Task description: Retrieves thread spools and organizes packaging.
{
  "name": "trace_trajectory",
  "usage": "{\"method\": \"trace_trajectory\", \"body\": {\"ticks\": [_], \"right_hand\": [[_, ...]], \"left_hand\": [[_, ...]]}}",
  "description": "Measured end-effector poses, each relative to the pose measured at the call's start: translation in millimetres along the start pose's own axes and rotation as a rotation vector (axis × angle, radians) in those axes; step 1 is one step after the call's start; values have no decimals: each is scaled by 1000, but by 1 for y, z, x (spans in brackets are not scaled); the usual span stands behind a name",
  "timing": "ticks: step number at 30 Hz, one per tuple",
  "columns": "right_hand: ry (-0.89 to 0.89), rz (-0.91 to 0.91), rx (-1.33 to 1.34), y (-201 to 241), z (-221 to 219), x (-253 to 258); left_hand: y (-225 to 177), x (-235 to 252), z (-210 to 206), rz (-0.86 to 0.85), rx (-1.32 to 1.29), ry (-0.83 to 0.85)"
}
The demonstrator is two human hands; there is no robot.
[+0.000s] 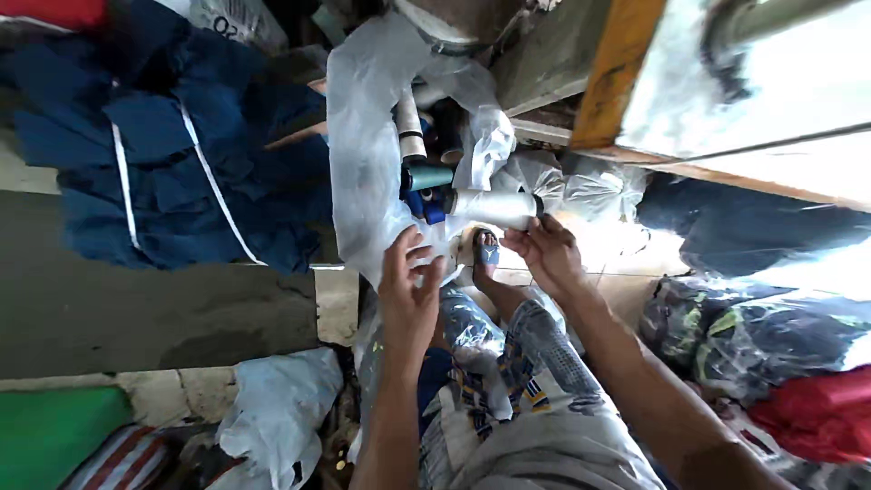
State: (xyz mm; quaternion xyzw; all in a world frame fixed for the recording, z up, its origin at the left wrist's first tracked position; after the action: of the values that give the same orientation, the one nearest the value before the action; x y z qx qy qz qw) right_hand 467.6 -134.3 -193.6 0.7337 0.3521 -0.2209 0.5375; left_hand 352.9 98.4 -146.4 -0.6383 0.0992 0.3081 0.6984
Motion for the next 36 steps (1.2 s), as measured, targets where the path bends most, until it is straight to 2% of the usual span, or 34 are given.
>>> {"method": "trace_trajectory", "body": {"ticks": [2,4,8,10,12,16,20,22,25,27,28,29,31,33,36], "right_hand": [[17,-7,48,3,-1,-18],[67,-11,91,2,-2,-31],[177,-139,82,-11,-7,-41],[207,-209,-52,-20,-1,-28],[157,-222,-315,-28,5,-3],[103,-143,-748,-50,-3,82],[145,-30,-1080,-80,-32,203],[106,-25,-1161,-95,-45,268],[29,-39,-1270,-100,-60,350],[11,-16,-1481,-92,-68,380],[48,-71,-1606,-86,-76,388],[78,-134,-1628,-82,-81,394],[40,-220,-1279,-78,-77,405],[-12,-252,-989,-84,-56,429],[-81,-336,-893,-88,-25,454]], "left_hand": [[11,11,-27,190,-142,83],[16,20,-50,271,-325,104],[20,33,-79,233,-701,37],[25,38,-74,180,-653,-44],[31,41,-61,168,-470,-107],[47,44,-30,210,-307,-179],[65,52,-7,212,-317,-218],[72,58,4,224,-266,-218],[86,65,15,140,-235,-207],[94,66,18,70,-249,-203],[97,66,17,51,-260,-211],[99,65,15,43,-275,-228],[103,61,9,57,-308,-243],[108,57,5,50,-314,-185],[114,52,2,46,-293,-135]]}}
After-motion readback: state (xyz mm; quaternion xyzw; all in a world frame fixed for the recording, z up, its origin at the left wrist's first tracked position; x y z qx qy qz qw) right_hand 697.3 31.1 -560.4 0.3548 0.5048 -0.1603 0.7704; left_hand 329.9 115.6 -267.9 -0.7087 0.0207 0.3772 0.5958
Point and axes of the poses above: each hand's wrist, its own x-axis towards the middle knuckle, its own z-axis out of the back of the hand, y = z × x, the point moved 3 cm from there along x, towards the middle knuckle, and after that the axes turned 7 degrees about y, right-handed, at the moved point
